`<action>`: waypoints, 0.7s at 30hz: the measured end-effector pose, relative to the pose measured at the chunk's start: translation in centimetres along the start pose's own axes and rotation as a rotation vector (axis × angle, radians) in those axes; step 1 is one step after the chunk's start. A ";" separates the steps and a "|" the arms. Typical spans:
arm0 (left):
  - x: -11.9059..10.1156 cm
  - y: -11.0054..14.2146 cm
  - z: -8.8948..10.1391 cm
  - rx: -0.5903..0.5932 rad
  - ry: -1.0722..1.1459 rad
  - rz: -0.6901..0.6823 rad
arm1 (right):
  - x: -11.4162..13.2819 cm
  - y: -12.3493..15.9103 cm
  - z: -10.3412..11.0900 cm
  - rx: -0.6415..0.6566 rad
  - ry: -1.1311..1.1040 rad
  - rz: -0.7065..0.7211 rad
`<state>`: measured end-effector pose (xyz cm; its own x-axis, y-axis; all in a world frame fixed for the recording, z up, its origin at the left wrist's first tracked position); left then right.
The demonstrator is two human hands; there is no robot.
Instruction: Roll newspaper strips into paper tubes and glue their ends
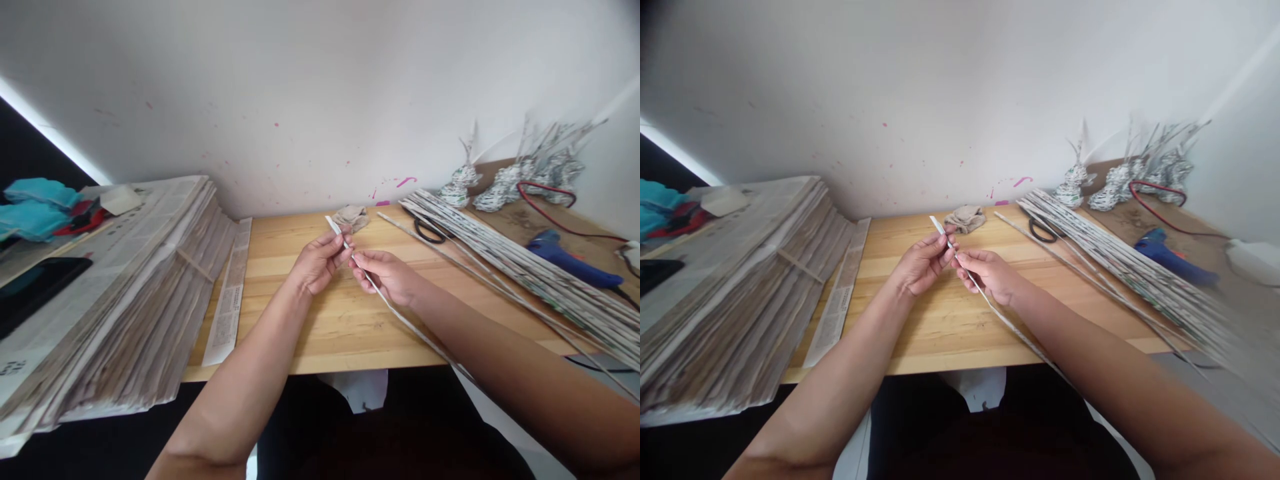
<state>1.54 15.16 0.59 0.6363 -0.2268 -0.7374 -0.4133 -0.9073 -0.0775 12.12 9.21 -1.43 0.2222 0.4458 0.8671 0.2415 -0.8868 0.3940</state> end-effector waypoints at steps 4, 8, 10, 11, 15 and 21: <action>-0.1 -0.1 0.1 -0.037 -0.019 -0.023 | 1.0 0.5 0.5 -0.197 0.204 0.167; 0.0 -0.1 0.2 -0.068 -0.044 -0.032 | 2.0 1.5 0.4 -0.437 0.536 0.401; 0.1 -0.1 0.2 -0.059 -0.037 -0.025 | 1.9 1.3 0.2 -0.418 0.550 0.398; 0.1 -0.1 0.2 -0.050 -0.028 -0.021 | 1.8 1.2 0.2 -0.386 0.519 0.375; 0.1 -0.1 0.2 -0.036 -0.004 -0.004 | 1.0 0.5 0.1 -0.247 0.292 0.212; 0.0 0.1 0.0 -0.036 -0.018 0.012 | 0.2 0.1 -0.3 -0.046 0.020 0.053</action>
<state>1.50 15.11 0.57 0.6192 -0.2318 -0.7502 -0.3967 -0.9169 -0.0441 11.90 9.17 -1.11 0.2148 0.3963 0.8926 0.1858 -0.9139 0.3611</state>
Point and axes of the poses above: each hand's wrist, its own y-axis away from the middle knuckle, its own z-axis out of the back of the hand, x = y × z, the point moved 6 cm from there along -y, towards the middle knuckle, and after that the axes turned 15 degrees about -z, right-handed, at the moved point
